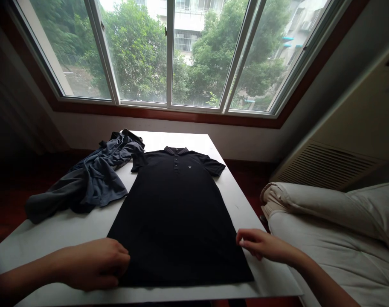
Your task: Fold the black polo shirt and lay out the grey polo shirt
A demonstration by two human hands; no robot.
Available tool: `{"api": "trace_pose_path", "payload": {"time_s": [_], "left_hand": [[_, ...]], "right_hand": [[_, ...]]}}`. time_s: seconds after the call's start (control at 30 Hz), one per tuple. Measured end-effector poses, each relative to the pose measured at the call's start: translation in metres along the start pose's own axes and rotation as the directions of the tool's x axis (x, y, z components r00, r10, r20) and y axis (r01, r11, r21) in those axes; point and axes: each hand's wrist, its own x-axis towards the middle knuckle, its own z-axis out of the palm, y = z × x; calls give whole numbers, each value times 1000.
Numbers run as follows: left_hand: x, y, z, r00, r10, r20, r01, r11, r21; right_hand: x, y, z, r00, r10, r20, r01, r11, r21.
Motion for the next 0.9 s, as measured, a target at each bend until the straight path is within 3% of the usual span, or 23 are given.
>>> {"api": "trace_pose_path", "payload": {"time_s": [0.1,0.27,0.4,0.5,0.6,0.67,0.8,0.9], "left_hand": [[35,7,-10,992,122,-45,-120,992,49],[131,26,-8,925,371,-81,-351,917,187],[214,49,7,853,517,-74,-465,817,341],[259,69,17,820,565,-88,-480,764,431],[288,88,23,814,574,-88,-477,748,462],[301,97,28,832,550,-68,-464,759,457],[322,103,40,879,476,17,-439,797,415],[330,101,47,889,457,42,-438,818,374]], "right_hand": [[22,9,-28,972,-48,-229,66,995,72],[83,26,-77,849,-98,-520,141,989,43],[139,29,-116,693,-96,-714,48,995,-88],[176,24,-144,599,-94,-795,-55,986,-158],[208,17,-168,541,-89,-836,-145,970,-197],[227,13,-182,520,-60,-852,-192,964,-185],[259,8,-202,500,31,-865,-292,947,-135],[275,5,-208,508,83,-858,-353,928,-120]]}}
